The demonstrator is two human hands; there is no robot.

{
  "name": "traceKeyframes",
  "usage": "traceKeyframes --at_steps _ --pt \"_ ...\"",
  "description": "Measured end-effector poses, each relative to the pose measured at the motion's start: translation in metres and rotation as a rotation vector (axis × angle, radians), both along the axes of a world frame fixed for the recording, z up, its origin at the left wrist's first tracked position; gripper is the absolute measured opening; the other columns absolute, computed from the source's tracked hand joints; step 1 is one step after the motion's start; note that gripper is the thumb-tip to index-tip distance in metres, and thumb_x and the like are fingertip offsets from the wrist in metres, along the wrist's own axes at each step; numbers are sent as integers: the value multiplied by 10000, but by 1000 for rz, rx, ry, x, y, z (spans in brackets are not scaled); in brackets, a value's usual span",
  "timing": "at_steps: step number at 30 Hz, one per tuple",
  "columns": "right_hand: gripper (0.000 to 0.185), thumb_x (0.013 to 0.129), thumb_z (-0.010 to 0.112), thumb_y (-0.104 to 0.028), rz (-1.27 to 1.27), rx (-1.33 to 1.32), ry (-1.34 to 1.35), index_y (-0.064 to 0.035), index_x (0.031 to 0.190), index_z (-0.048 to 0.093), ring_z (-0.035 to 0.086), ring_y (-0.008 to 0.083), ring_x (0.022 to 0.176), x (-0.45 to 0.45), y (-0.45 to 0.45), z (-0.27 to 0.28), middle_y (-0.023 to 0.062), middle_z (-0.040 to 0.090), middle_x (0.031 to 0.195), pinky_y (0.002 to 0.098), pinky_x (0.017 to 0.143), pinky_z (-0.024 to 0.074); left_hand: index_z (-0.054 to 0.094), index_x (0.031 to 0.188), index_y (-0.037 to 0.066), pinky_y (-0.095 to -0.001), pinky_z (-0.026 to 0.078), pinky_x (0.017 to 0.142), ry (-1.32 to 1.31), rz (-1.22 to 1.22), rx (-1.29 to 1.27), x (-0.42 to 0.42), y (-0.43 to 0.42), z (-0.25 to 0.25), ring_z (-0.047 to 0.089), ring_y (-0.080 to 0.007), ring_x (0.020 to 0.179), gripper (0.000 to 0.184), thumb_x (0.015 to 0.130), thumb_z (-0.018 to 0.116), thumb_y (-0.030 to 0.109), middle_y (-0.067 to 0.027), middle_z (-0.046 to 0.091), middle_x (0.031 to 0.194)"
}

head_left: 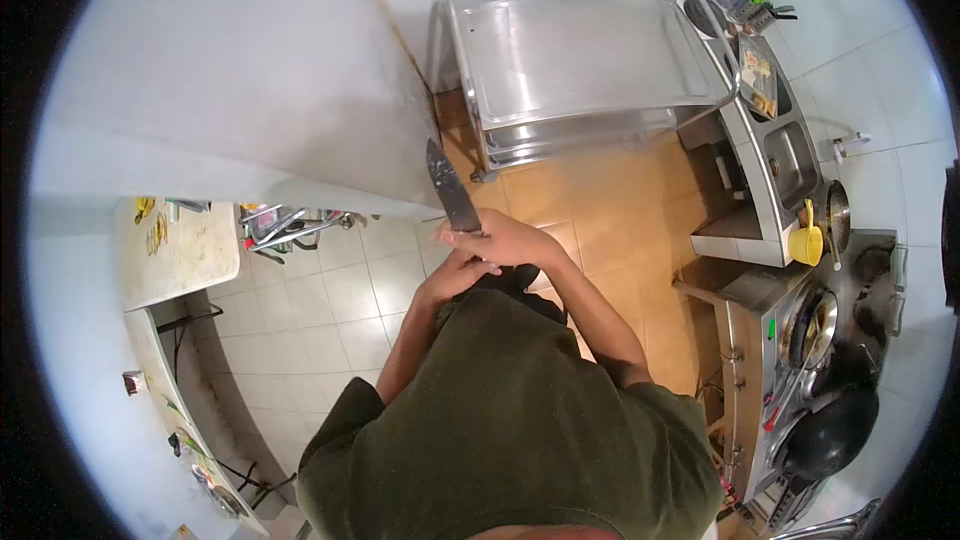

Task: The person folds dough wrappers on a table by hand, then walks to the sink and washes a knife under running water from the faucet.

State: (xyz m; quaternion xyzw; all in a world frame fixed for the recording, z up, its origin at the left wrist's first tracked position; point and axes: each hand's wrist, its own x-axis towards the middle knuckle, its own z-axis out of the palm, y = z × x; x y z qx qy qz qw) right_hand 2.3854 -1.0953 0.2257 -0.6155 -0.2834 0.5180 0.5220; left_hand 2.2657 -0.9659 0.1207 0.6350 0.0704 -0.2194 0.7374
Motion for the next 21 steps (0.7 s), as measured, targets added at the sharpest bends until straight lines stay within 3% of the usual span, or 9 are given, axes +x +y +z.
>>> traceKeyframes --at_steps 2,4,9,11,14,17,21 --pt "368 977 578 -289 -124 51 -19 -29 1233 618 450 85 462 22 -23 -1 35 642 814 263 461 401 550 1267 4 -349 492 937 -21 -36 1 29 -15 -10 604 -188 1071 323 956 590 80 -88 619 1178" --pt "377 965 598 -293 -273 177 -27 -23 1226 625 506 95 541 47 -49 -9 42 646 848 274 522 443 536 1256 10 -332 489 910 -90 -57 53 66 -35 -20 581 -166 1055 339 930 615 59 -75 600 1144" --pt "373 935 647 -290 -520 27 -138 -37 1209 648 611 153 960 115 -124 -5 74 679 1000 317 856 494 556 1202 -10 -329 482 877 -109 -230 122 179 -103 19 579 -165 1038 328 894 650 53 -63 604 1110" --pt "382 938 652 -317 -613 63 -154 -35 1196 655 613 154 988 147 -149 -18 87 688 1064 315 883 484 526 1239 -12 -332 483 886 -70 -350 35 222 -122 -21 574 -170 1053 372 889 640 42 -66 602 1125" --pt "368 947 644 -327 -722 13 -116 -40 1175 666 607 156 1004 185 -182 -10 89 686 1068 327 903 477 504 1268 -6 -338 479 918 -26 -448 -7 275 -151 -33 556 -177 1097 388 903 628 40 -75 584 1183" --pt "354 952 636 -324 -767 26 -178 -40 1162 670 605 155 1001 214 -205 -9 83 684 1062 326 898 477 470 1272 -1 -334 492 890 41 -447 -96 311 -173 -15 570 -171 1070 417 882 616 3 -78 595 1151" --pt "368 957 630 -330 -815 -10 -68 -36 1178 657 604 142 952 238 -223 -15 64 680 1015 309 851 487 470 1285 8 -343 492 906 -63 -515 3 342 -189 -3 572 -171 1061 410 898 606 11 -69 589 1142"
